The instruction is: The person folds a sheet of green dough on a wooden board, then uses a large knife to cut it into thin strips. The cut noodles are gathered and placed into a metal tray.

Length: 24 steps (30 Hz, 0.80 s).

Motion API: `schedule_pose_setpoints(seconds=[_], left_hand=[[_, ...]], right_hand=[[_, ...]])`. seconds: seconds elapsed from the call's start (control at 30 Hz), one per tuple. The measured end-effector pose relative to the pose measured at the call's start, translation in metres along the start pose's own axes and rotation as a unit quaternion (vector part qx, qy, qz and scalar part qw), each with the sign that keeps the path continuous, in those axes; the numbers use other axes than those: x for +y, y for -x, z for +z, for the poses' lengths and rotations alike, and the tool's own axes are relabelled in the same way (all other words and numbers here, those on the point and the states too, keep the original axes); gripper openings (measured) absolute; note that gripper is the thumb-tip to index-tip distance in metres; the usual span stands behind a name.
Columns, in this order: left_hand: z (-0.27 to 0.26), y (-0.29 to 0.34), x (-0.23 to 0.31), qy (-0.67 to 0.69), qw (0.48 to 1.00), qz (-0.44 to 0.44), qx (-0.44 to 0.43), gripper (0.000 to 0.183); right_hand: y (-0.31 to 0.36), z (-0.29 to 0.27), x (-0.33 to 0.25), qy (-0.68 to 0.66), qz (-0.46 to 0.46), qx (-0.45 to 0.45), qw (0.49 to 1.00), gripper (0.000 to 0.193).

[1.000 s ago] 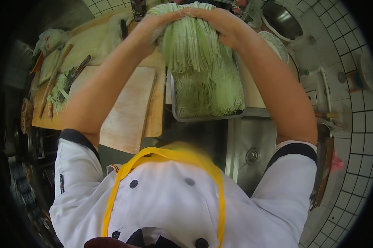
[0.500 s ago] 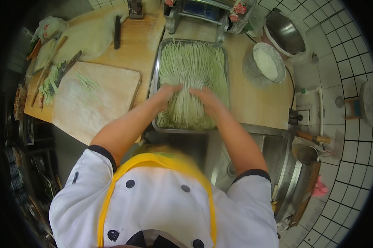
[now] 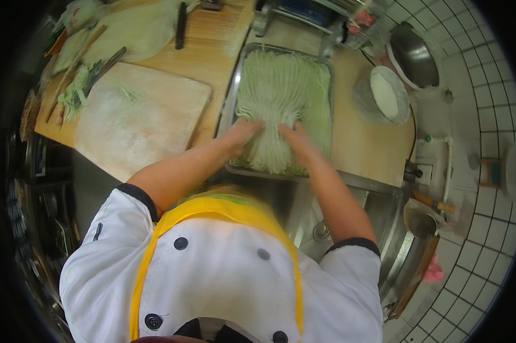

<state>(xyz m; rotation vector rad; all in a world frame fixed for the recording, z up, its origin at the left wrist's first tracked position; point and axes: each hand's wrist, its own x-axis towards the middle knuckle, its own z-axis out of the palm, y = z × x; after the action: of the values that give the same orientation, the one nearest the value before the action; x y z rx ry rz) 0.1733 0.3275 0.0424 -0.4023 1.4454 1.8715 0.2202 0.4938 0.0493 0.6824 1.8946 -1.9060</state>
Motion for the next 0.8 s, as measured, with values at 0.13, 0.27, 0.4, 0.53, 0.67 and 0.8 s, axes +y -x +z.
schedule_pose_setpoints(seconds=[0.13, 0.27, 0.4, 0.53, 0.67, 0.8], left_hand=[[-0.010, 0.031, 0.019, -0.122, 0.992, -0.001, 0.035, 0.052], [-0.070, 0.037, 0.026, -0.137, 0.983, 0.123, -0.028, 0.060], [-0.195, 0.034, 0.044, -0.464, 0.768, 0.432, 0.088, 0.067], [-0.327, 0.036, 0.099, -0.642, 0.633, 0.427, 0.071, 0.083], [-0.388, 0.023, 0.150, -0.711, 0.601, 0.353, 0.095, 0.080], [-0.404, 0.018, 0.163, -0.729, 0.605, 0.319, 0.041, 0.054]], right_hand=[[0.017, -0.019, -0.015, 0.079, 0.018, 0.026, 0.996, 0.067], [0.026, -0.027, -0.016, 0.116, -0.052, 0.060, 0.990, 0.058], [0.037, -0.004, -0.004, 0.184, -0.203, 0.189, 0.943, 0.046], [0.060, 0.047, -0.001, 0.233, -0.278, 0.253, 0.897, 0.041], [0.091, 0.106, -0.002, 0.229, -0.296, 0.188, 0.908, 0.040], [0.116, 0.143, 0.012, 0.205, -0.252, 0.198, 0.925, 0.036]])
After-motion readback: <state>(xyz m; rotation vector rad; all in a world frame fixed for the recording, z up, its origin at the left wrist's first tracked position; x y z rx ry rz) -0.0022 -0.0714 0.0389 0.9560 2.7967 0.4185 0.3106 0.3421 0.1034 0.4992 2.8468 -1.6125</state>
